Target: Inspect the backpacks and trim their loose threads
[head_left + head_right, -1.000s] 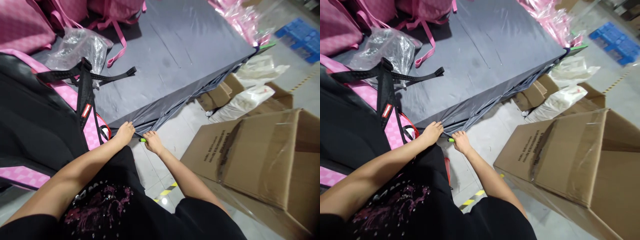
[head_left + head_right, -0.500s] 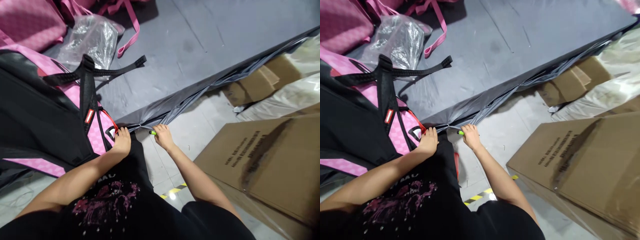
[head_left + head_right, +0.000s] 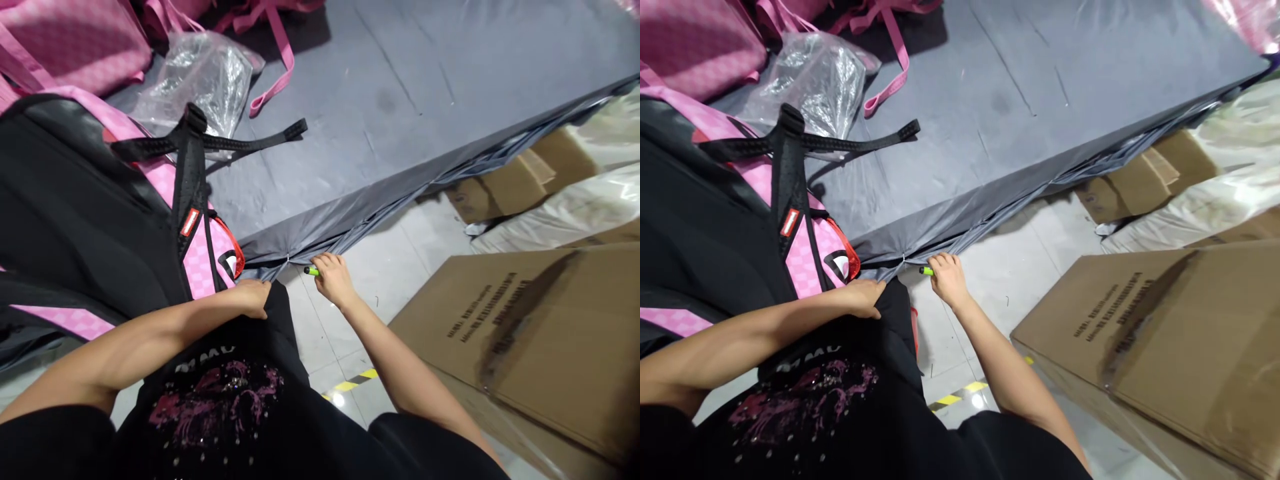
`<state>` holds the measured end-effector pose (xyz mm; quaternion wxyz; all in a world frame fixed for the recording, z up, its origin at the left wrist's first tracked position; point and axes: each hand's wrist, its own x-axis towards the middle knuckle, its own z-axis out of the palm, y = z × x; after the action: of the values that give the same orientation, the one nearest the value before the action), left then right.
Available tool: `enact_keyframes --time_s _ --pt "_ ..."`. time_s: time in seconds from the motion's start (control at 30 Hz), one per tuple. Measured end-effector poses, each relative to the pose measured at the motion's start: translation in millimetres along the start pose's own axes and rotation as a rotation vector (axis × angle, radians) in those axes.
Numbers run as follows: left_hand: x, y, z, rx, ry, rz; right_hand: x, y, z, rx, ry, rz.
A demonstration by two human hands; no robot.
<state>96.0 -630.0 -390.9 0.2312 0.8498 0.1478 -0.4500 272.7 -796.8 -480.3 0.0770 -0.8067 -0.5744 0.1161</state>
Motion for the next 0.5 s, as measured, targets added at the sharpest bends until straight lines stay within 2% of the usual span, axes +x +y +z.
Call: enact_keyframes --time_s 0.13,0.3,0.4,0.47,0.5 --pt "-8.0 2.5 2.4 0.005 0.049 0.062 -0.1 -1.8 1.2 -0.012 -0.02 0.008" --pt "-12.9 18.7 13.2 0.001 0.114 0.026 3.8 -3.4 4.3 -0.038 -0.028 0.021" --pt "-32.8 23.6 16.9 -0.016 0.158 0.097 6.6 0.3 3.7 -0.063 0.005 0.021" --pt "-57.8 13.9 17.0 -0.082 0.315 0.256 7.3 4.6 3.4 -0.072 0.045 0.014" --pt "-73.3 3.9 16.3 -0.125 0.456 0.334 7.0 6.4 3.5 -0.066 0.069 0.003"
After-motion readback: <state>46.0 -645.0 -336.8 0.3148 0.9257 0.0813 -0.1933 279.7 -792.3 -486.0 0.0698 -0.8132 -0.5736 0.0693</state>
